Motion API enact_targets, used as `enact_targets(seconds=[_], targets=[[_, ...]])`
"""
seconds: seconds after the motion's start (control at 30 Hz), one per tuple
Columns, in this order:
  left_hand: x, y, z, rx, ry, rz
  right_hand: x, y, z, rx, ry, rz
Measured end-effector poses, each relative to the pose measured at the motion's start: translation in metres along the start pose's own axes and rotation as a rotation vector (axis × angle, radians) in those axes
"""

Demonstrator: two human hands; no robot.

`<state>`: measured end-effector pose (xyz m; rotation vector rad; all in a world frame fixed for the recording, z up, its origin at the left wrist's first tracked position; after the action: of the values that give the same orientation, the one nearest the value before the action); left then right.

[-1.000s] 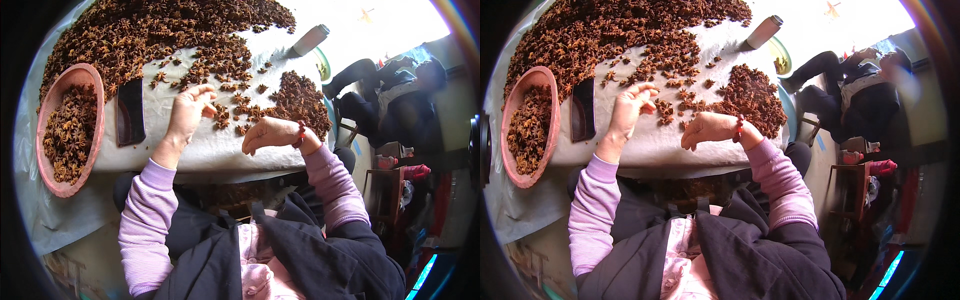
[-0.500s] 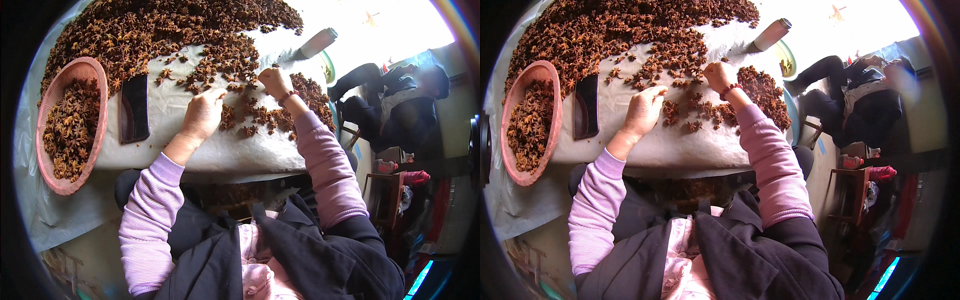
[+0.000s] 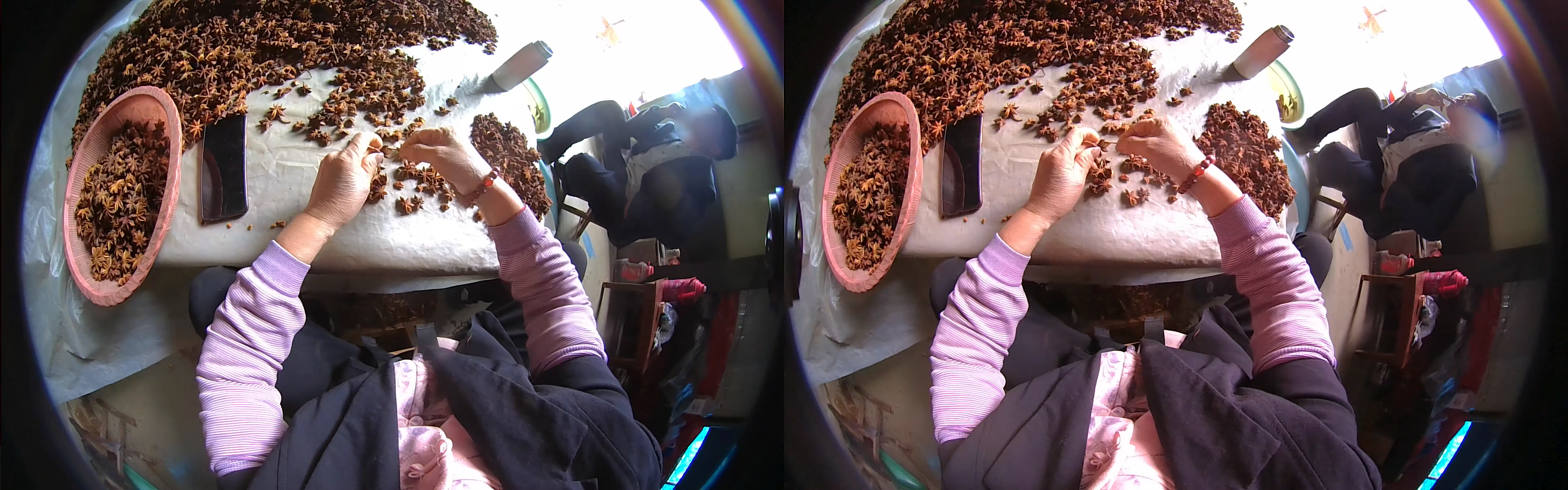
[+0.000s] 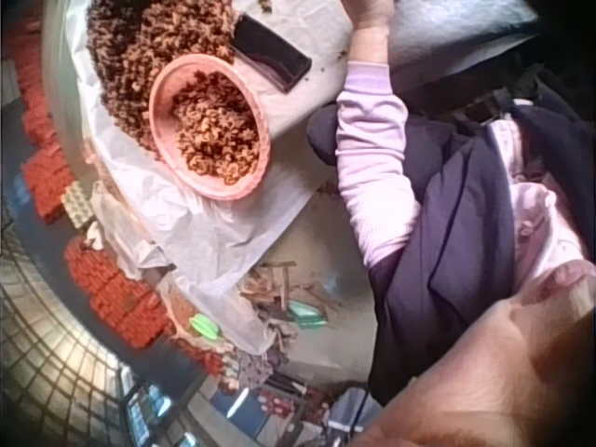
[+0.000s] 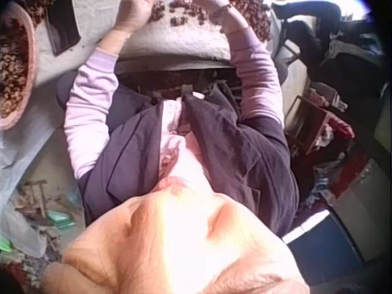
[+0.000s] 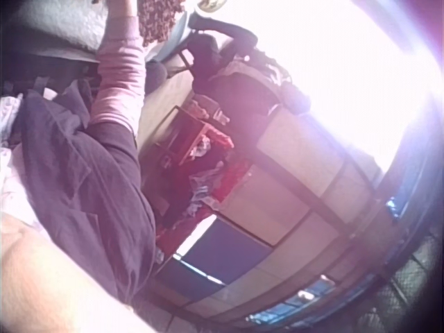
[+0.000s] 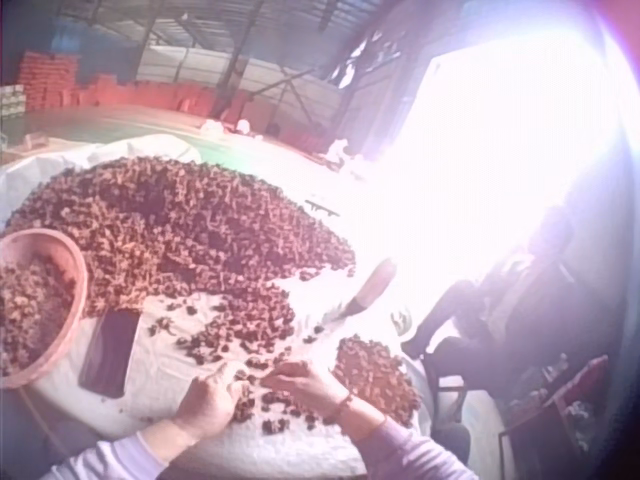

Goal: The person sits on the floor and sorts dried star anise by hand, picking individual pieces from a large pile on a white sheet and placing them into a pink basket. The person repeatedly picks, inspects, and transfers the spice while another person sits nearby.

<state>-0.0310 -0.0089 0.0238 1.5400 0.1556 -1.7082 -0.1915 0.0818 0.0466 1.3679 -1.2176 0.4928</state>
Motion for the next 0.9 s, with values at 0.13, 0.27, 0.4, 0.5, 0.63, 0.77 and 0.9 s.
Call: enact_targets(seconds=[0.13, 0.27, 0.4, 0.5, 0.63, 0.77, 0.9], targets=[[0.009, -0.005, 0.0, 0.294, 0.082, -0.787, -0.006, 0.008, -0.014, 0.059, 0.006, 0.114], [-0.005, 0.006, -0.008, 0.49, 0.138, -1.434, 0.012, 0.009, -0.045, 0.204, -0.022, -0.342], [0.007, 0.004, -0.005, 0.492, 0.233, -1.626, 0.007, -0.018, -0.083, 0.771, 0.025, -0.288], [0.01, 0.003, -0.003, 0.48, 0.241, -1.662, 0.011, -0.009, -0.069, 0.48, -0.011, -0.294], [0.017, 0.005, -0.001, 0.265, 0.372, -1.482, 0.006, 0.01, -0.035, 0.305, -0.082, -0.448], [0.035, 0.0, 0.004, 0.105, 0.504, -1.042, -0.053, 0.036, 0.031, -0.275, 0.158, -0.567], [0.045, -0.002, 0.01, 0.017, 0.383, -0.557, -0.039, 0.007, 0.045, -0.214, 0.535, -0.873]])
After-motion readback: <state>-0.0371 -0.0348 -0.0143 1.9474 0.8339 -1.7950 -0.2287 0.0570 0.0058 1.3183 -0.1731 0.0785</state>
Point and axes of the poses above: each hand's wrist, its own z-axis towards the middle knuckle, its own y-axis out of the back of the hand, x = y × z, the point moved 3 cm from there along z, towards the middle knuckle, and after that the axes turned 2 degrees about -y, right-handed, at the moved point
